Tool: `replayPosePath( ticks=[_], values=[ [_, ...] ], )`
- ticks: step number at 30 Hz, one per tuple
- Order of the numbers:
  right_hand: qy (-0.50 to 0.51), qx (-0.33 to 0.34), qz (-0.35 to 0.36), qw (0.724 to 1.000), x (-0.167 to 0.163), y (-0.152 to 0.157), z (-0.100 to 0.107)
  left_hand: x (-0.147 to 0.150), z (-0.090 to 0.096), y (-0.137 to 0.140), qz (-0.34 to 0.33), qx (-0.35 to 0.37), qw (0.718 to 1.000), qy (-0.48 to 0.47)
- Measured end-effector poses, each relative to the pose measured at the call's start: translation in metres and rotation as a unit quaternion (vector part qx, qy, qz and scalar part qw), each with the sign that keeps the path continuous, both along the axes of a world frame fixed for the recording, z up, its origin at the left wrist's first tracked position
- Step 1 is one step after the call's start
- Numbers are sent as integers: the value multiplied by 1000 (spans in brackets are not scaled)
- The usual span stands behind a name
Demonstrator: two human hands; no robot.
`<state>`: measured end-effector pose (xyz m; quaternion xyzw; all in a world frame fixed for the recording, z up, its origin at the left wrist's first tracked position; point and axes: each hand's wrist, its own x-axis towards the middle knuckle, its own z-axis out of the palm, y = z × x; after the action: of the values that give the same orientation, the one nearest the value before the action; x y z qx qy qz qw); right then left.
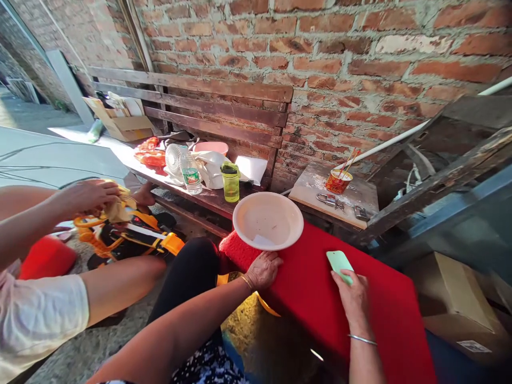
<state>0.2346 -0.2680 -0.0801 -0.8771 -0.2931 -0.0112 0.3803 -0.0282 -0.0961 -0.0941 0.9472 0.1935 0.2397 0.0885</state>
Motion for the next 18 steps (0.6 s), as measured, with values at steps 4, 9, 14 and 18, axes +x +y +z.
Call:
replayPosePath(
  ticks=[4,9,14,18],
  values=[
    [49,-55,-159,985,36,-43,5,-1,1,-1,-7,5,1000,-14],
    [51,-10,-76,996,4,-2,16,-1,1,-1,-10,-4,1000,-21],
    [44,24,79,996,-38,63,7,-1,-2,1,-15,7,999,-31],
    [38,3,38,999,-19,47,-1,-1,-5,1,-16,4,999,-36]
  ],
)
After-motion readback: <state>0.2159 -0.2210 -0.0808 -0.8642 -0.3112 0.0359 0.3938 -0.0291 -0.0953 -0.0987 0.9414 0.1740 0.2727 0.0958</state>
